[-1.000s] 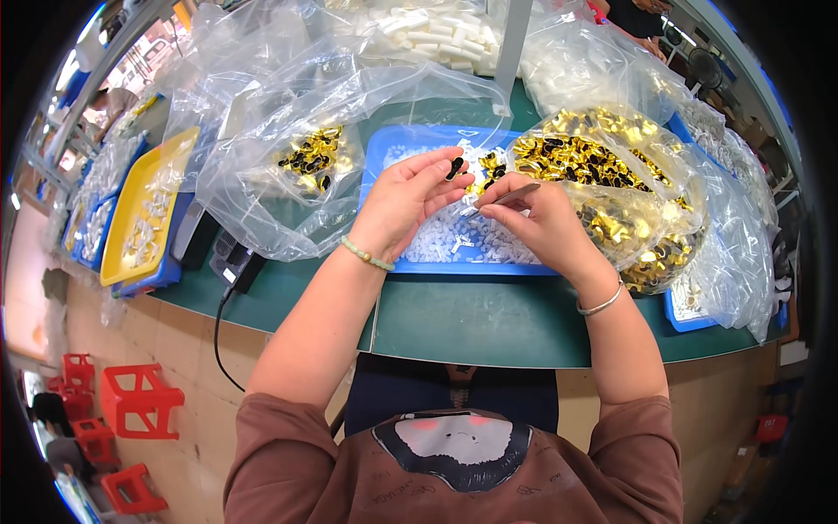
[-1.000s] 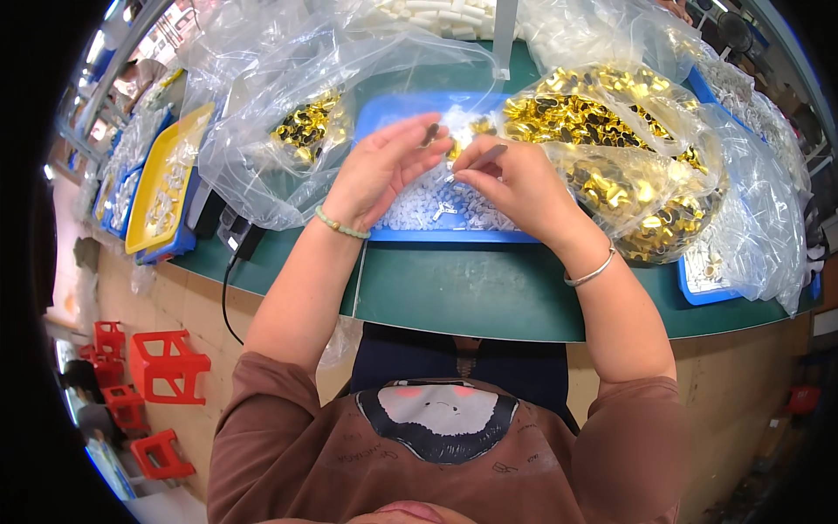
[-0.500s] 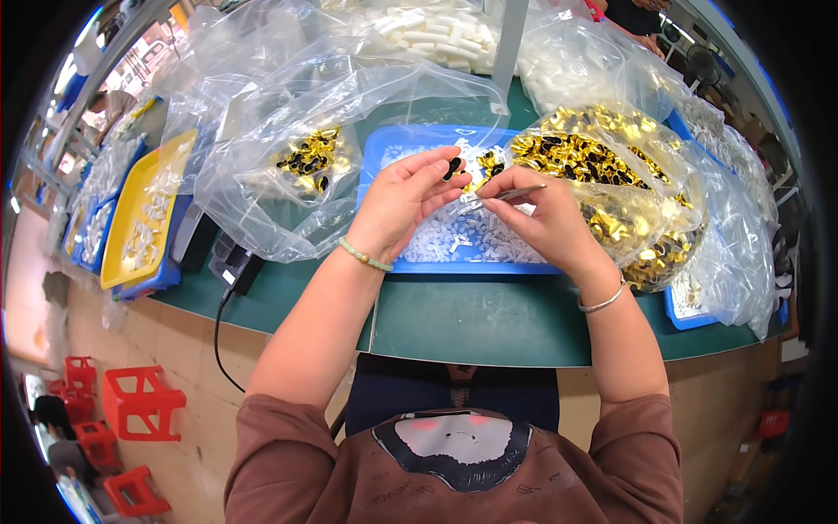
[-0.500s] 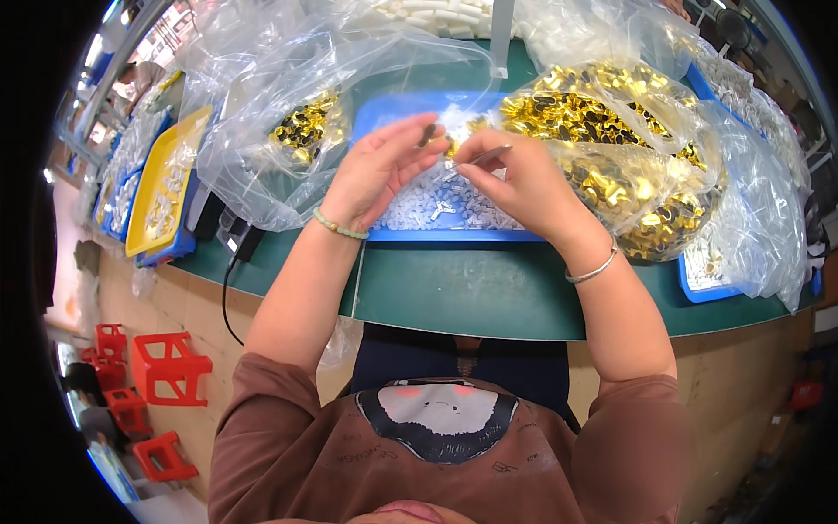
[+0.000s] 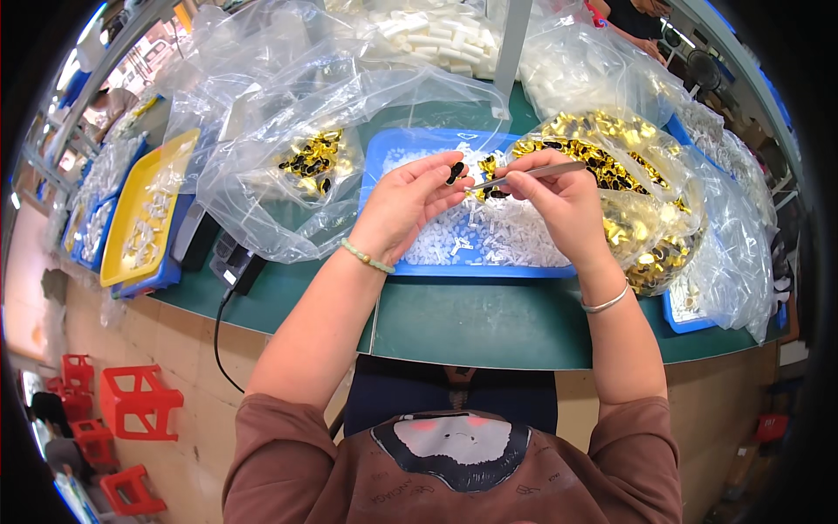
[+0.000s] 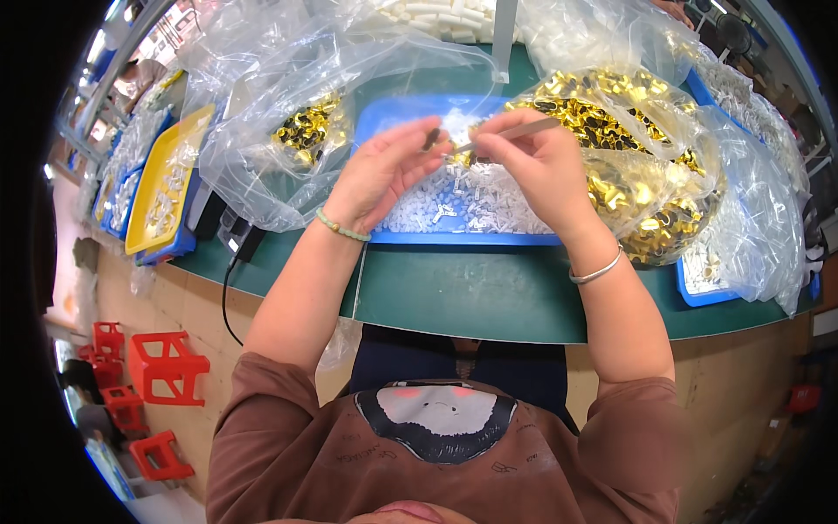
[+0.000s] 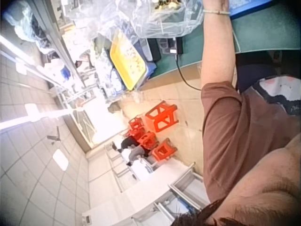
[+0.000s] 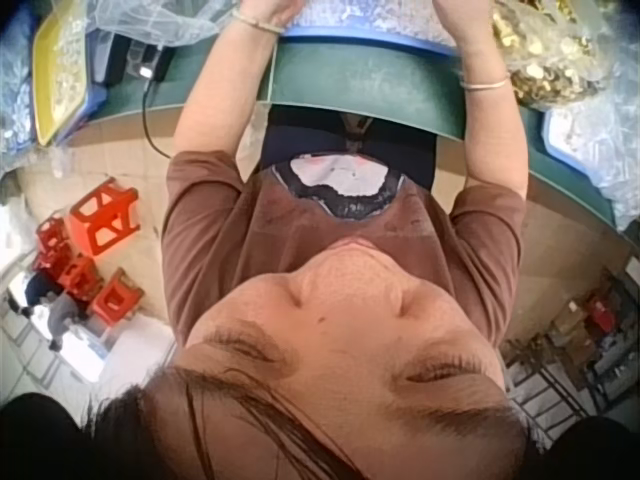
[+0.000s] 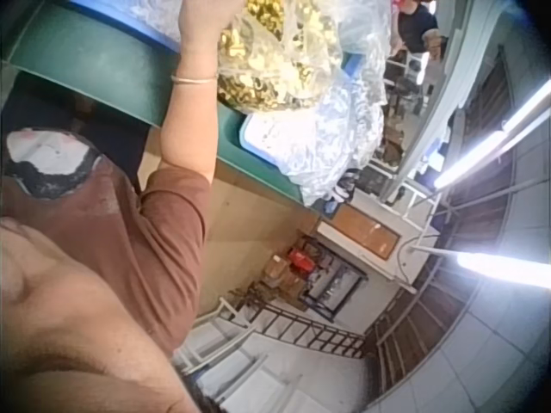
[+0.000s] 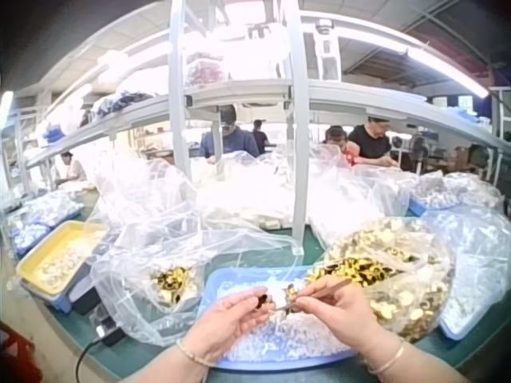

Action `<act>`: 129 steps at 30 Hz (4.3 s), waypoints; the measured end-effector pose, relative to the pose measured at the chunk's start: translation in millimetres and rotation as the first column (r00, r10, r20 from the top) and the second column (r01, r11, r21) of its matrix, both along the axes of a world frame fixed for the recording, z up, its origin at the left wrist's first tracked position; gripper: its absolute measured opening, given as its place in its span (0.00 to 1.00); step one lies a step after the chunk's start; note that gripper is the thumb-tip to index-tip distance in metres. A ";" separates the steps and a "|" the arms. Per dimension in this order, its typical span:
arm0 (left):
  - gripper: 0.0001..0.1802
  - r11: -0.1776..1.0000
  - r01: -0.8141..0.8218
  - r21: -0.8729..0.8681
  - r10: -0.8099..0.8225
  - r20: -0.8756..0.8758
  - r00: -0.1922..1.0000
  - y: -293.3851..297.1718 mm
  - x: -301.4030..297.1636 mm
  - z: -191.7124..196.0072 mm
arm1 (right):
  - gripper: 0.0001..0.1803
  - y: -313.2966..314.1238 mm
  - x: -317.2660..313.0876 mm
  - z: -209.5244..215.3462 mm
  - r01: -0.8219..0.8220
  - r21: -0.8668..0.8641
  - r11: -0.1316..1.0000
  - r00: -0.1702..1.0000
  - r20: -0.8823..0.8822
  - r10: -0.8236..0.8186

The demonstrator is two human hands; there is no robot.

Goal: The person assembles small gold and black decorative items by hand, picking components from a blue tray and plastic bags, then placing the assembled pieces into a clear plastic bag. The task is performed one at a time with repetitive hand motions.

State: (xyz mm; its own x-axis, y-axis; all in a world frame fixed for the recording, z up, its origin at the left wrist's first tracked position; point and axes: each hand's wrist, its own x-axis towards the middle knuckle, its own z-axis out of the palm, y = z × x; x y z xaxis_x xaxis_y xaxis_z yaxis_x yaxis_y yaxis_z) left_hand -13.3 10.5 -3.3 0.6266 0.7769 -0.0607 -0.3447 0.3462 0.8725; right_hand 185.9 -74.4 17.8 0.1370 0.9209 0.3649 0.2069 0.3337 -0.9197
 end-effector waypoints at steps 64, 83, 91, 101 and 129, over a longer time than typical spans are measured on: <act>0.19 0.983 0.149 0.103 -0.131 -0.167 0.977 -4.9 2.5 1.3 | 0.07 -9.0 -8.8 4.9 0.031 0.067 0.997 0.972 0.229 -0.045; 0.16 0.915 0.234 0.329 -0.141 -0.284 0.948 -8.2 5.6 -12.4 | 0.12 -2.8 -3.1 -8.3 0.045 0.174 0.984 0.920 0.377 -0.109; 0.13 0.867 0.265 0.422 -0.084 -0.399 0.913 -9.4 4.2 -6.2 | 0.13 -4.0 -2.5 -8.2 -0.008 0.212 0.977 0.884 0.459 -0.092; 0.15 0.908 0.210 0.363 -0.085 -0.331 0.940 -9.0 4.7 -8.2 | 0.13 -6.3 -8.3 -5.1 0.050 0.217 0.975 0.917 0.377 -0.131; 0.18 0.914 0.224 0.339 -0.109 -0.328 0.939 -10.4 4.8 -4.3 | 0.11 -5.9 -12.4 -3.7 0.125 0.219 0.968 0.935 0.301 -0.189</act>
State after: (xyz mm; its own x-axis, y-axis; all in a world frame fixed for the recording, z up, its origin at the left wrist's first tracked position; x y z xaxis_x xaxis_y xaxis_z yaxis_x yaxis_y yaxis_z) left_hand -8.5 0.0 -7.6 0.7464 0.6655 0.0047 -0.0168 0.0117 0.9998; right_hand 173.6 -80.4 14.0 0.1217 0.8045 0.5814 0.5413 0.4372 -0.7182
